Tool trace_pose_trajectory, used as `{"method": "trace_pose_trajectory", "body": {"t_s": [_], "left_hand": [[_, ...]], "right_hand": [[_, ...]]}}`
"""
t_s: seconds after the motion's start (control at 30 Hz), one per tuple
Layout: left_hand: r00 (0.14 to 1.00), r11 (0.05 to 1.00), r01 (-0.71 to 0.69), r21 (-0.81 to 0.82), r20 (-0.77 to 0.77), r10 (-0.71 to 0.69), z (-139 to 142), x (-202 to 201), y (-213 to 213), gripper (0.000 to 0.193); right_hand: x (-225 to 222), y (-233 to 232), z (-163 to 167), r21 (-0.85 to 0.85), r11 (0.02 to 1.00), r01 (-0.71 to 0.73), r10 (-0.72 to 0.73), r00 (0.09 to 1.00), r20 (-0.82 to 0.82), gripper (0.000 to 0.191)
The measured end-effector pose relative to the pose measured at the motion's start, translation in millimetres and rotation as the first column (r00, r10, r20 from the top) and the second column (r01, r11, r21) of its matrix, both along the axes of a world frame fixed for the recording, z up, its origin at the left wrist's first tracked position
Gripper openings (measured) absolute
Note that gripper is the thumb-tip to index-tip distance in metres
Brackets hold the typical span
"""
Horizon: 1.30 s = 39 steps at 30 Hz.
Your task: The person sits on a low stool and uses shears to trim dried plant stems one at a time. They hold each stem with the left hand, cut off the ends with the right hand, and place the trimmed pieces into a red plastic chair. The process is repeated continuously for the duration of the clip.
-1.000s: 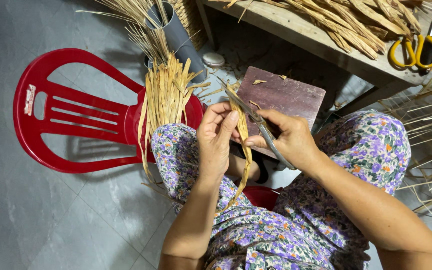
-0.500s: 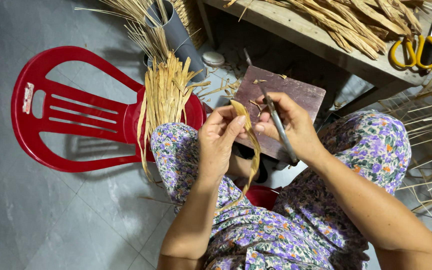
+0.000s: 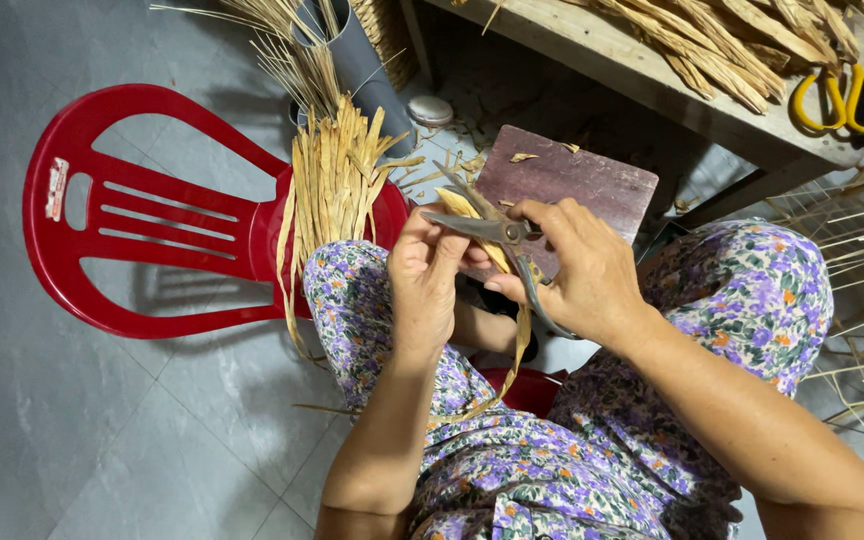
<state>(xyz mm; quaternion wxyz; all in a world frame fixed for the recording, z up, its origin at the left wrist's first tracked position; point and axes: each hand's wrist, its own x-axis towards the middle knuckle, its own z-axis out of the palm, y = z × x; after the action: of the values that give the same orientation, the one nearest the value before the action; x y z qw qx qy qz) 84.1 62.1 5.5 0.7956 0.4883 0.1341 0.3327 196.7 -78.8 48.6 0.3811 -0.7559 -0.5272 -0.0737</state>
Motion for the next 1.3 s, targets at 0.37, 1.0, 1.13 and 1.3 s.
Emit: {"method": "trace_pose_trajectory", "body": {"t_s": [0.37, 1.0, 1.13, 1.3], "left_hand": [[0.998, 0.999, -0.034, 0.037, -0.061, 0.036, 8.8, 1.5, -0.7, 0.012], [0.993, 0.998, 0.001, 0.062, -0.116, 0.006, 24.0, 4.2, -1.1, 0.014], [0.993, 0.973, -0.055, 0.226, -0.086, 0.076, 22.1, 3.2, -6.2, 0.025], [0.989, 0.949, 0.141, 0.283, -0.002, -0.146, -6.9, -19.0, -46.1, 0.021]], "right_hand": [[-6.1, -1.1, -1.2, -0.031, 0.997, 0.073, -0.072, 0.997, 0.033, 0.071], [14.1, 3.0, -22.2, 0.099, 0.991, -0.093, 0.135, 0.714, -0.687, 0.055], [21.0, 5.1, -33.0, 0.247, 0.956, -0.156, 0.291, 0.419, -0.86, 0.045], [38.7, -0.6, -26.1, 0.224, 0.973, 0.058, 0.162, 0.52, -0.839, 0.037]]}}
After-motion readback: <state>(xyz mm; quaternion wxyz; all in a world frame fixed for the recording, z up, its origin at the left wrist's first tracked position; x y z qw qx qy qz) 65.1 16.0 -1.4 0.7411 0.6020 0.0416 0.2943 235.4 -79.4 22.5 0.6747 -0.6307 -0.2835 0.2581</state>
